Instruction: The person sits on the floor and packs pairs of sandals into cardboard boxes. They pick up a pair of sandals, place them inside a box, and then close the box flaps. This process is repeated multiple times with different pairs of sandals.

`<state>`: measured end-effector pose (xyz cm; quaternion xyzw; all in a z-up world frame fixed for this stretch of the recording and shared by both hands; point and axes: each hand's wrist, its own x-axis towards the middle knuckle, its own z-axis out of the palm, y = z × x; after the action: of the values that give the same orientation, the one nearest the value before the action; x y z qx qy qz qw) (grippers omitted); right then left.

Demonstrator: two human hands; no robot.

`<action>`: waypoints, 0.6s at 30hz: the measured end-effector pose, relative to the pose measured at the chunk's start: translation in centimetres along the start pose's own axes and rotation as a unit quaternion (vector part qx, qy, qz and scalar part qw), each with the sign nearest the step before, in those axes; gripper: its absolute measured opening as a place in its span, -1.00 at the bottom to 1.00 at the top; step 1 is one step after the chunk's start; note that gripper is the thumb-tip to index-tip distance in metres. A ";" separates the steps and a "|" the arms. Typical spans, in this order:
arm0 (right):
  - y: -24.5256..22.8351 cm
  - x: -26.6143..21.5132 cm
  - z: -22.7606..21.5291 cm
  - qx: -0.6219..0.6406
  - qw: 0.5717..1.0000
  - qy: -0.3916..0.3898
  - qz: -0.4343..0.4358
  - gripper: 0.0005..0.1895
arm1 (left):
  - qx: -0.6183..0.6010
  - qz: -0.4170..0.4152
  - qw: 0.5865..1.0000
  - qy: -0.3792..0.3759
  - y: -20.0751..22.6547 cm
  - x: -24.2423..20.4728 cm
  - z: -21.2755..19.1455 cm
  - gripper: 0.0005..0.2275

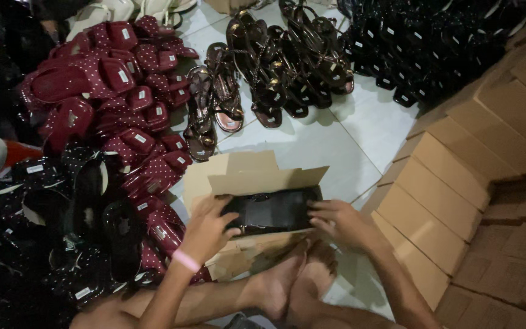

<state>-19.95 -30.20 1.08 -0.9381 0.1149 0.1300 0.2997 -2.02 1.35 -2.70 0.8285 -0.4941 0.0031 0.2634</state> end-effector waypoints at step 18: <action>3.5 1.5 0.2 -0.282 0.943 0.052 -0.168 -0.40 | 0.129 -0.169 0.953 -0.215 1.8 0.4 0.6 -0.33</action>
<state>-19.59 -33.11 -1.40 -0.9954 -0.0707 0.0556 0.0335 -3.47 0.12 -2.34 0.9080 -0.3870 -0.1558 0.0389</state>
